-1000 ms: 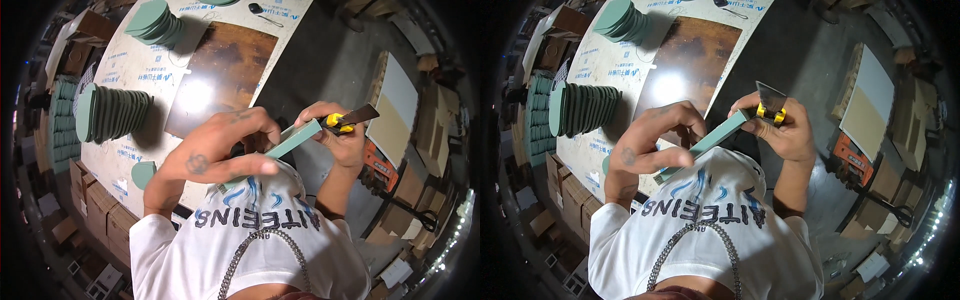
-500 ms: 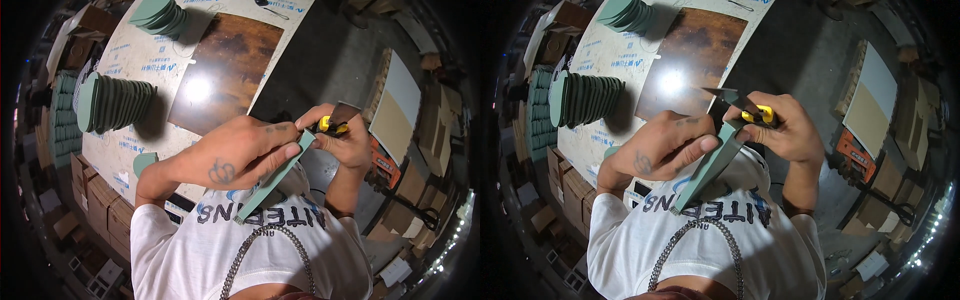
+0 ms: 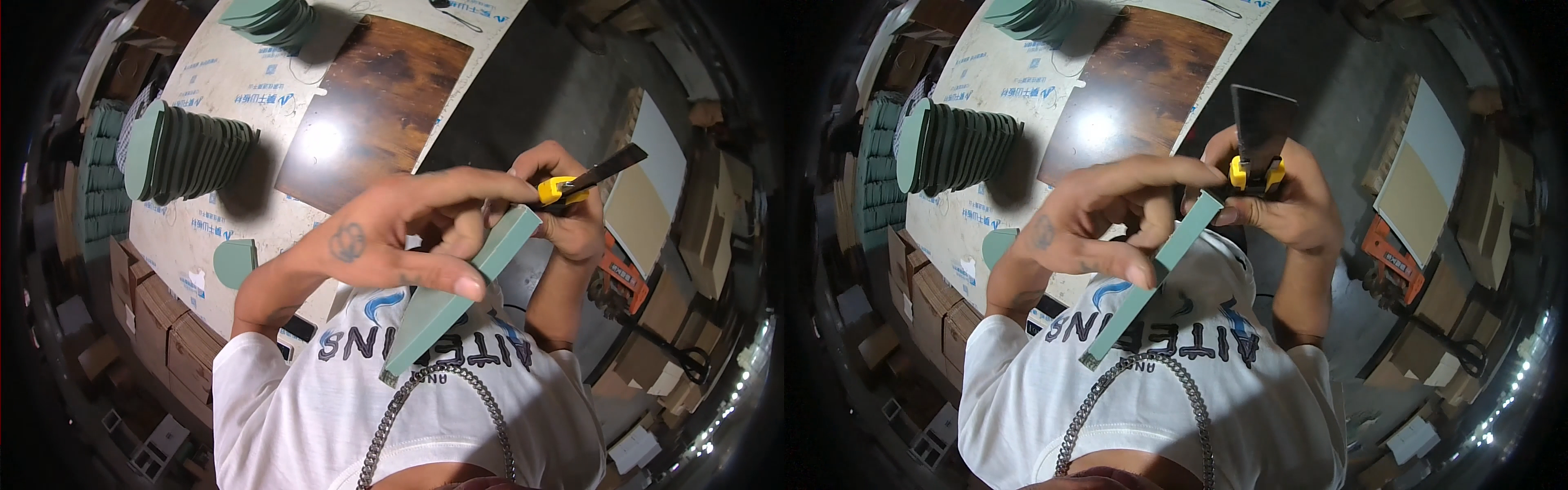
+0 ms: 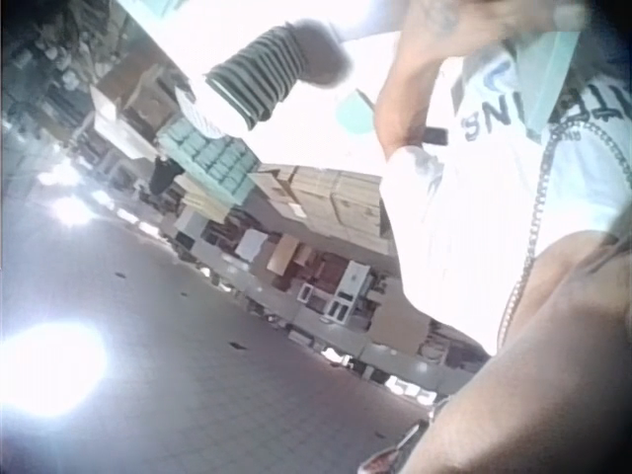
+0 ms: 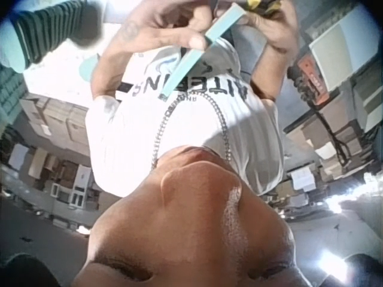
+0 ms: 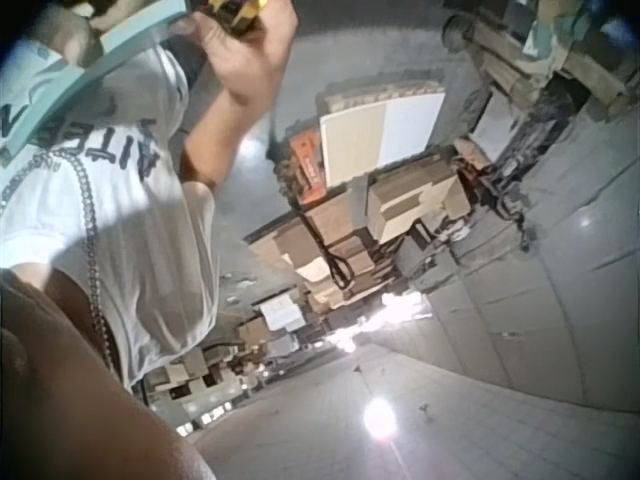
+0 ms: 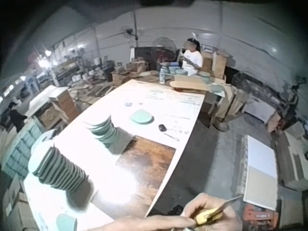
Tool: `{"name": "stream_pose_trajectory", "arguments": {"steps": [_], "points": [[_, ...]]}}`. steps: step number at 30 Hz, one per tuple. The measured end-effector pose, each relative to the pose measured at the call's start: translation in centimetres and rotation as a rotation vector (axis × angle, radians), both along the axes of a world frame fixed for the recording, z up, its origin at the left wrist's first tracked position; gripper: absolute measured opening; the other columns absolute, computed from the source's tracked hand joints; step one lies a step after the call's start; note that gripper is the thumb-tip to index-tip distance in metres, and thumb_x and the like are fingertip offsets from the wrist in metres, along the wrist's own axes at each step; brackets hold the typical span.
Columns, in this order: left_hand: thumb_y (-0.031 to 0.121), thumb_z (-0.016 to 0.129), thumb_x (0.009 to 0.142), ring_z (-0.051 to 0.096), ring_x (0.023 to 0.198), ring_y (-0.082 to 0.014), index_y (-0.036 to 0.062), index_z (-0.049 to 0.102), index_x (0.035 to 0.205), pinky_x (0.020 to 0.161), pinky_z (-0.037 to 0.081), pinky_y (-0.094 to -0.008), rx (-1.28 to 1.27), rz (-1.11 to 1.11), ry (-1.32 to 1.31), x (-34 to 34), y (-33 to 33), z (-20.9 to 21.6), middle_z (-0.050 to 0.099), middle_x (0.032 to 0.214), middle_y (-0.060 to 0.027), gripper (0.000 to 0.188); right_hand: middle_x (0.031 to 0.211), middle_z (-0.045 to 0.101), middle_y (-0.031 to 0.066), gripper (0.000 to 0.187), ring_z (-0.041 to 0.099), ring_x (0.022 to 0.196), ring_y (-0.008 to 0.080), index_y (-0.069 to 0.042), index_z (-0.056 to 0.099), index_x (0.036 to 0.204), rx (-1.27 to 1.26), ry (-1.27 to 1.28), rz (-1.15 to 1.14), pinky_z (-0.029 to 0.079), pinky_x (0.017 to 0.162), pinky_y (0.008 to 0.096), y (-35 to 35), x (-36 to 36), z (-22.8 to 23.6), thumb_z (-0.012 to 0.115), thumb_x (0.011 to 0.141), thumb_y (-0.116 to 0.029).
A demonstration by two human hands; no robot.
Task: The person is trimming the excess edges from green foam pieces using a utility knife on a wooden workbench.
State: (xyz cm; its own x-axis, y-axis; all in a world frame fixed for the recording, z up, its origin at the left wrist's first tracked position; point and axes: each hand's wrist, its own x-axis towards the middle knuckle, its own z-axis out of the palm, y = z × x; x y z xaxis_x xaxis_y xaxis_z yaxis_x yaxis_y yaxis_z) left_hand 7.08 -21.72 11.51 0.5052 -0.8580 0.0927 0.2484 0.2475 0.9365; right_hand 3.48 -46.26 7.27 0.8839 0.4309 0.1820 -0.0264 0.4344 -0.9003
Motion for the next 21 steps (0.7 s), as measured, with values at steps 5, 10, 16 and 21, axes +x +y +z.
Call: {"name": "stream_pose_trajectory", "arguments": {"steps": [5,10,16,21], "points": [[0.011,0.076,0.088,0.047,0.057,-0.0055,-0.0082,0.055,0.133,0.063,0.037,-0.0226,-0.046,0.008,0.190,-0.2,-1.1,-0.5,0.046,0.062,0.0050,0.053,0.103,0.063,0.0069,0.052,0.063,0.096,0.0118,0.003,0.055,0.119,-0.029,-0.016,-0.084,0.054,0.083,0.0262,0.3,0.6,-0.3,0.082,0.074,0.006],[0.016,0.071,0.094,0.041,0.052,-0.0012,-0.0054,0.061,0.123,0.052,0.035,-0.0198,0.018,0.120,0.198,-0.7,-1.4,-0.3,0.043,0.059,0.0070,0.037,0.106,0.060,0.0016,0.067,0.059,0.096,0.0095,0.000,0.050,0.128,-0.051,-0.065,-0.037,0.051,0.083,0.0249,0.6,1.0,-0.3,0.088,0.074,-0.004],[0.031,0.066,0.099,0.037,0.043,-0.0006,-0.0006,0.065,0.105,0.039,0.026,-0.0200,0.033,0.247,0.302,-0.6,-2.3,-1.0,0.052,0.062,0.0041,0.032,0.103,0.060,0.0019,0.068,0.059,0.094,0.0093,0.001,0.048,0.130,-0.111,-0.049,-0.090,0.050,0.080,0.0241,0.8,1.4,-0.3,0.088,0.075,-0.005],[0.020,0.069,0.095,0.041,0.044,-0.0035,-0.0095,0.060,0.128,0.046,0.034,-0.0211,-0.119,-0.025,0.224,0.5,-1.6,-1.4,0.048,0.060,0.0049,0.045,0.103,0.063,0.0079,0.059,0.062,0.095,0.0130,0.003,0.051,0.125,-0.047,-0.076,-0.063,0.056,0.078,0.0278,-0.1,1.1,-0.3,0.081,0.075,0.010]]}}
